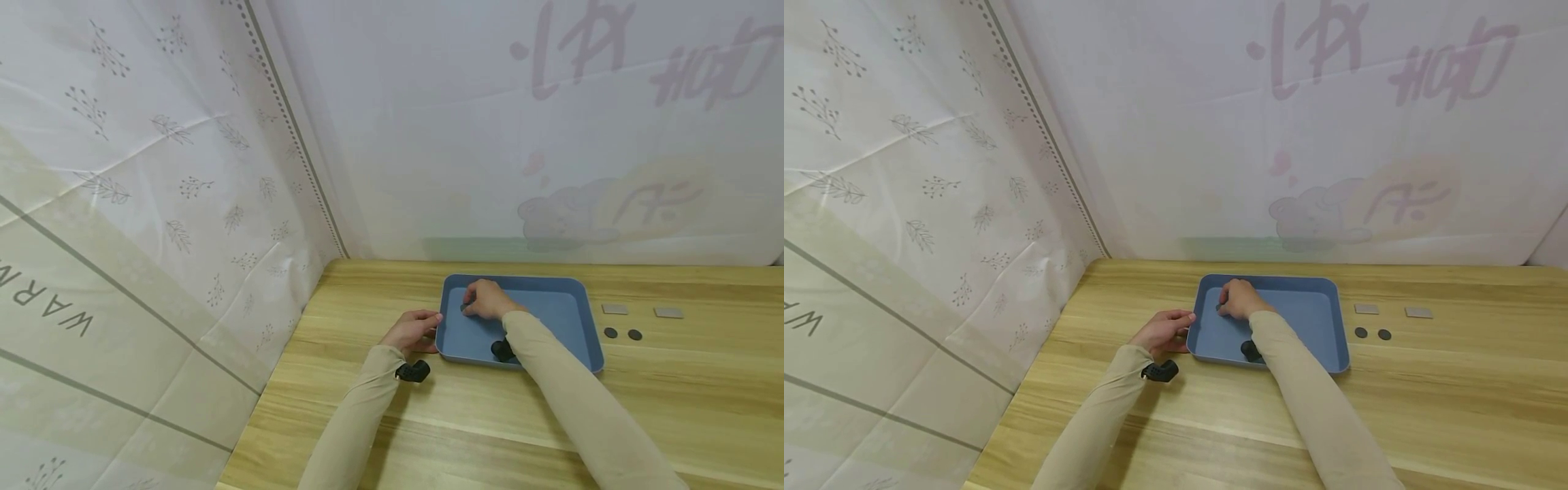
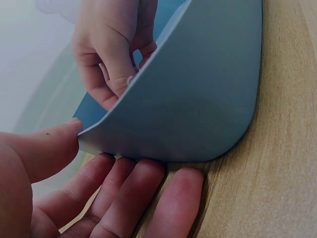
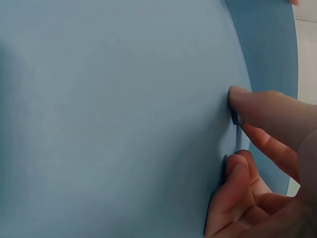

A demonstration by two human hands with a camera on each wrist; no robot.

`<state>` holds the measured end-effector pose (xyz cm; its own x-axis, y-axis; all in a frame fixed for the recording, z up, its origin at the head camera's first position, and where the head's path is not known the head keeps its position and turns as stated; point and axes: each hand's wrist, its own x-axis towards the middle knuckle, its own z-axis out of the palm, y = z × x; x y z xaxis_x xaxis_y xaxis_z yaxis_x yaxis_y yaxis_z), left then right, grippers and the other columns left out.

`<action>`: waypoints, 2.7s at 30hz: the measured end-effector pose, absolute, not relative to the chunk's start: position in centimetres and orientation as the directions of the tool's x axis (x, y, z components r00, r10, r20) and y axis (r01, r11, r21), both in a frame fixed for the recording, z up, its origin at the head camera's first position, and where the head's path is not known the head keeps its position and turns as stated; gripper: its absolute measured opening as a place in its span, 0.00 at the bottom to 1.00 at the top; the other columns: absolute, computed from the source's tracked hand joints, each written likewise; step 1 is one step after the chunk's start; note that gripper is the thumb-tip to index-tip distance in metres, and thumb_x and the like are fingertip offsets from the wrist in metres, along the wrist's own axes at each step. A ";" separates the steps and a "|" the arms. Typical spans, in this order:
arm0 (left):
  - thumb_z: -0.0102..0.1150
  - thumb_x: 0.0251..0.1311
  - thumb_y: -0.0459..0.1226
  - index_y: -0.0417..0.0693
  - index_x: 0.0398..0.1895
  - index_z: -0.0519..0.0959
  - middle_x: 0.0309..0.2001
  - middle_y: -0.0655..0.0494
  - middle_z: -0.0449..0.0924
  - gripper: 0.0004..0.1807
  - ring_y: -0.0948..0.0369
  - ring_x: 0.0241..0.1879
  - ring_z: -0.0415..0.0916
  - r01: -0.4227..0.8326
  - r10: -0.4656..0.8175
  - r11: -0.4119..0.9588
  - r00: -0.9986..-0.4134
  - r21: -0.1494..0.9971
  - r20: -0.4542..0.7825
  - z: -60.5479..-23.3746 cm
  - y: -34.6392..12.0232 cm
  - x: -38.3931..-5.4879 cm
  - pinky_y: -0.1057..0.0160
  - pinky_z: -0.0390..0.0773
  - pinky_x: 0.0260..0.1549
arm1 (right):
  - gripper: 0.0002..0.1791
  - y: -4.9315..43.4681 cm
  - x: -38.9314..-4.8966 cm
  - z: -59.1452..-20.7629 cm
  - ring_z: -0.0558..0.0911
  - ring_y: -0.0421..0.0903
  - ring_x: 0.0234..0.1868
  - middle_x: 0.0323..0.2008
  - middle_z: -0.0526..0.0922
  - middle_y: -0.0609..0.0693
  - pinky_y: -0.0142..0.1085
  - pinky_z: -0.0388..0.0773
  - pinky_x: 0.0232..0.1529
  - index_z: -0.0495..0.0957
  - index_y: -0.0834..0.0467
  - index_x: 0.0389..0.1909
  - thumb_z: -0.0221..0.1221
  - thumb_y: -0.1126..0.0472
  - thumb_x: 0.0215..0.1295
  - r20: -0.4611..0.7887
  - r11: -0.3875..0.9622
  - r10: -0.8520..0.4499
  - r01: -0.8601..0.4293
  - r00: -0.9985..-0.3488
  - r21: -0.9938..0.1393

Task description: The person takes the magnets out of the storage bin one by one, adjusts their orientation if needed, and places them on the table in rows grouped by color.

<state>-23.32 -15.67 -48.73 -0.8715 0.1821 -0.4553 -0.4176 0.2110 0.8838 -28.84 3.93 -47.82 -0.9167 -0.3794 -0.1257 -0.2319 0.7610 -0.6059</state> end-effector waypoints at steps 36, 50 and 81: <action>0.54 0.59 0.44 0.43 0.52 0.73 0.38 0.48 0.78 0.20 0.59 0.32 0.78 -0.419 0.174 0.197 -0.875 0.886 -0.452 -48.9 -15.6 -23.2 0.63 0.79 0.26 | 0.08 4.7 -28.2 -47.6 0.74 0.44 0.22 0.25 0.79 0.49 0.33 0.69 0.24 0.79 0.57 0.23 0.62 0.55 0.47 -0.154 0.742 -0.360 -0.183 -0.920 -0.645; 0.54 0.59 0.44 0.44 0.51 0.74 0.38 0.48 0.78 0.19 0.59 0.32 0.77 -0.416 0.175 0.204 -0.875 0.886 -0.451 -48.8 -15.6 -23.1 0.62 0.79 0.25 | 0.11 5.7 -28.0 -48.2 0.77 0.43 0.25 0.26 0.81 0.49 0.34 0.73 0.26 0.79 0.58 0.32 0.62 0.57 0.48 -0.100 0.607 -0.377 -0.164 -0.921 -0.778; 0.53 0.60 0.44 0.43 0.51 0.74 0.37 0.48 0.78 0.19 0.58 0.33 0.77 -0.411 0.191 0.214 -0.872 0.886 -0.450 -48.7 -15.7 -23.0 0.62 0.79 0.27 | 0.20 7.3 -28.0 -48.9 0.79 0.49 0.36 0.37 0.82 0.57 0.39 0.74 0.38 0.73 0.59 0.51 0.57 0.58 0.57 -0.143 0.348 -0.372 0.005 -0.917 -0.938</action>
<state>-22.99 -15.72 -48.73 -0.8723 0.1911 -0.4502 -0.4106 0.2140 0.8864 -28.03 7.29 -48.93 -0.9173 -0.3716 -0.1429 0.0051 0.3478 -0.9376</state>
